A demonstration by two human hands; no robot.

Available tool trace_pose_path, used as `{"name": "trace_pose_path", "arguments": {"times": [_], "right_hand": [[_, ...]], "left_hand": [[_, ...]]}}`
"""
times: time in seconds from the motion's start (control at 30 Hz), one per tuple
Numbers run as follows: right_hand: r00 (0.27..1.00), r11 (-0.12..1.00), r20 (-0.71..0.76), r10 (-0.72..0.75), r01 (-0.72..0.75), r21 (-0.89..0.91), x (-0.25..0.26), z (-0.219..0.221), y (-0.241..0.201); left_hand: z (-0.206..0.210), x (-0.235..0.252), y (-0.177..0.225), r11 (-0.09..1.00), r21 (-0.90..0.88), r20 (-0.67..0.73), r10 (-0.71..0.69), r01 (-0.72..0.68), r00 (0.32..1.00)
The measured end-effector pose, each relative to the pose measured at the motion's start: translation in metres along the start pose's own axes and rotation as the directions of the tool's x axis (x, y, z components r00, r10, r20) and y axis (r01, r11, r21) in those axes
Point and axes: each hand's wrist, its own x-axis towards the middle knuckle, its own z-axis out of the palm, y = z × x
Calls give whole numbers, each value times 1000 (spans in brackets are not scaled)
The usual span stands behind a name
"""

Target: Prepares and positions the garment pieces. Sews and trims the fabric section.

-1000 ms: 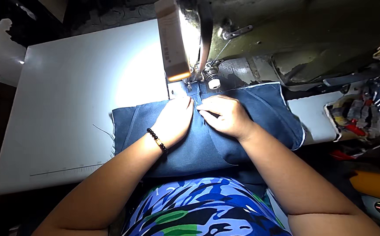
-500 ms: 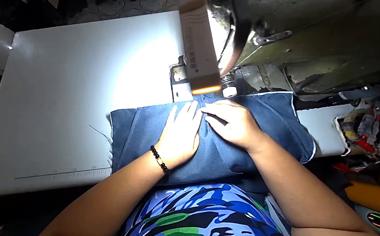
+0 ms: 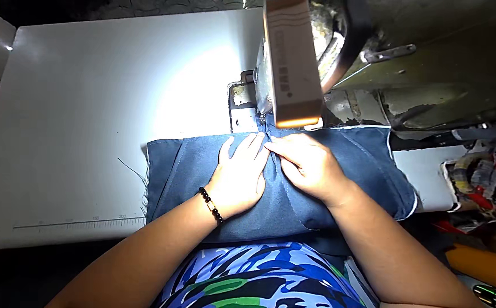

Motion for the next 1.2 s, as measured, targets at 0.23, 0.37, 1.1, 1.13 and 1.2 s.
{"name": "trace_pose_path", "arguments": {"times": [0.23, 0.37, 1.1, 1.13, 1.2], "right_hand": [[1000, 1000, -13, 0, 0, 13, 0, 1, 0], [1000, 999, -26, 9, -9, 33, 1, 1, 1], [994, 998, 92, 54, -58, 39, 32, 3, 31], [994, 998, 95, 55, -59, 37, 33, 3, 31], [993, 997, 98, 61, -65, 29, 33, 3, 31]], "left_hand": [[-4, 2, 2, 999, 11, 76, -38, 38, 996], [-3, 2, 2, 999, 19, 58, -34, 33, 998], [-3, 16, -3, 997, 30, -3, -75, 75, 997], [-3, 16, -4, 997, 31, -5, -74, 74, 997], [-3, 15, -4, 997, 32, -11, -74, 74, 997]]}}
